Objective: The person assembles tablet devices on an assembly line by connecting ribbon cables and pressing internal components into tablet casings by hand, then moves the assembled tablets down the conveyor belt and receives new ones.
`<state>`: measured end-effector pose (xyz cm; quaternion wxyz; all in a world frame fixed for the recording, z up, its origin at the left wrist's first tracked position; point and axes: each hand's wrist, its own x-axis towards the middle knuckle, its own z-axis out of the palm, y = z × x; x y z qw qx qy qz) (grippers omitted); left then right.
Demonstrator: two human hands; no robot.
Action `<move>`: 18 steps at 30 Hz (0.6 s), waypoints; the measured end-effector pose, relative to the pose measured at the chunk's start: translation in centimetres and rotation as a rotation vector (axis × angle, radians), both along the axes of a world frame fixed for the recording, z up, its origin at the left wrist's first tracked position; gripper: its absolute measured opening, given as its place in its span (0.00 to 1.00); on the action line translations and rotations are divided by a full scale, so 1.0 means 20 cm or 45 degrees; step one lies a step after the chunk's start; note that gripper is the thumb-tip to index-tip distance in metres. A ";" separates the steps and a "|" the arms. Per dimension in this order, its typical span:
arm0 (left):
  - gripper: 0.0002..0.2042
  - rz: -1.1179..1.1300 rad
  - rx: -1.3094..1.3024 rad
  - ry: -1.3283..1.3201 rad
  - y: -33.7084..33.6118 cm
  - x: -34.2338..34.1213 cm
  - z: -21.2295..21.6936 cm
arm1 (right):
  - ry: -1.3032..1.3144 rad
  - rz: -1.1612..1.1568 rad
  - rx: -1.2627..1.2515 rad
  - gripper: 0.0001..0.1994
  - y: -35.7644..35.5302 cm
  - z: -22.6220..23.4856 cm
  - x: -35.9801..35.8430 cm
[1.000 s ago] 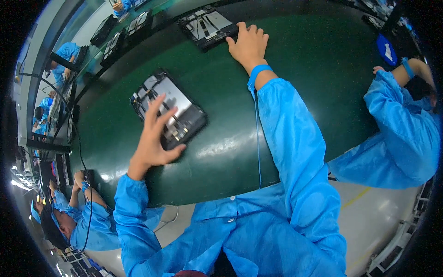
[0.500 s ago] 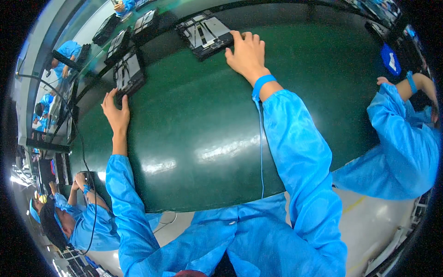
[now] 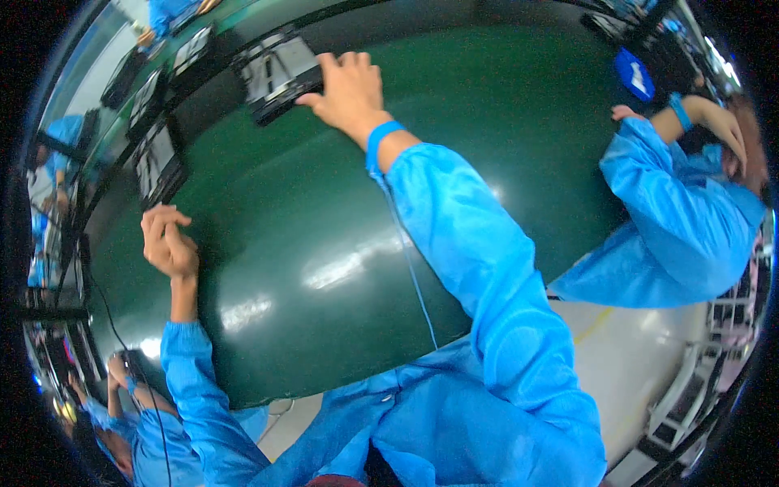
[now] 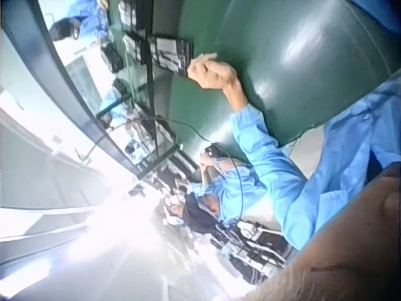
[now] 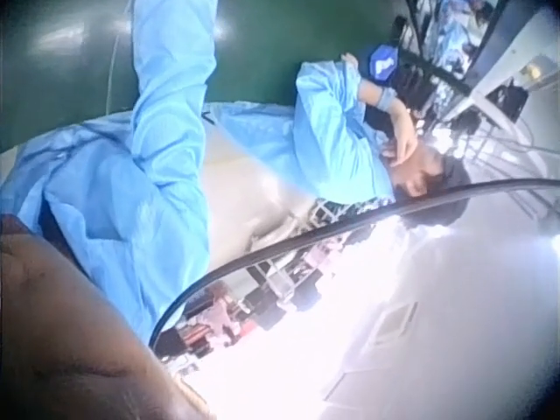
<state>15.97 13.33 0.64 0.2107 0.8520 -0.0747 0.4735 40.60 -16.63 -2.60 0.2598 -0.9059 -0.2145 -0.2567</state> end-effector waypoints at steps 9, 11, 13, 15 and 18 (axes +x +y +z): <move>0.21 -0.866 -0.121 -0.081 -0.38 -0.62 0.64 | -0.104 0.008 -0.060 0.38 -0.04 0.00 0.07; 0.20 -0.952 -0.219 -0.155 -0.47 -0.77 0.69 | -0.095 0.079 -0.009 0.35 0.06 0.02 0.03; 0.20 -1.094 -0.360 -0.250 -0.54 -0.79 0.65 | -0.108 0.057 0.016 0.33 0.01 0.01 0.03; 0.20 -1.207 -0.465 -0.331 -0.62 -0.85 0.68 | 0.111 0.124 0.138 0.32 -0.01 0.02 0.01; 0.21 -1.379 -0.580 -0.425 -0.74 -0.93 0.78 | 0.067 0.137 0.157 0.31 -0.02 0.02 0.02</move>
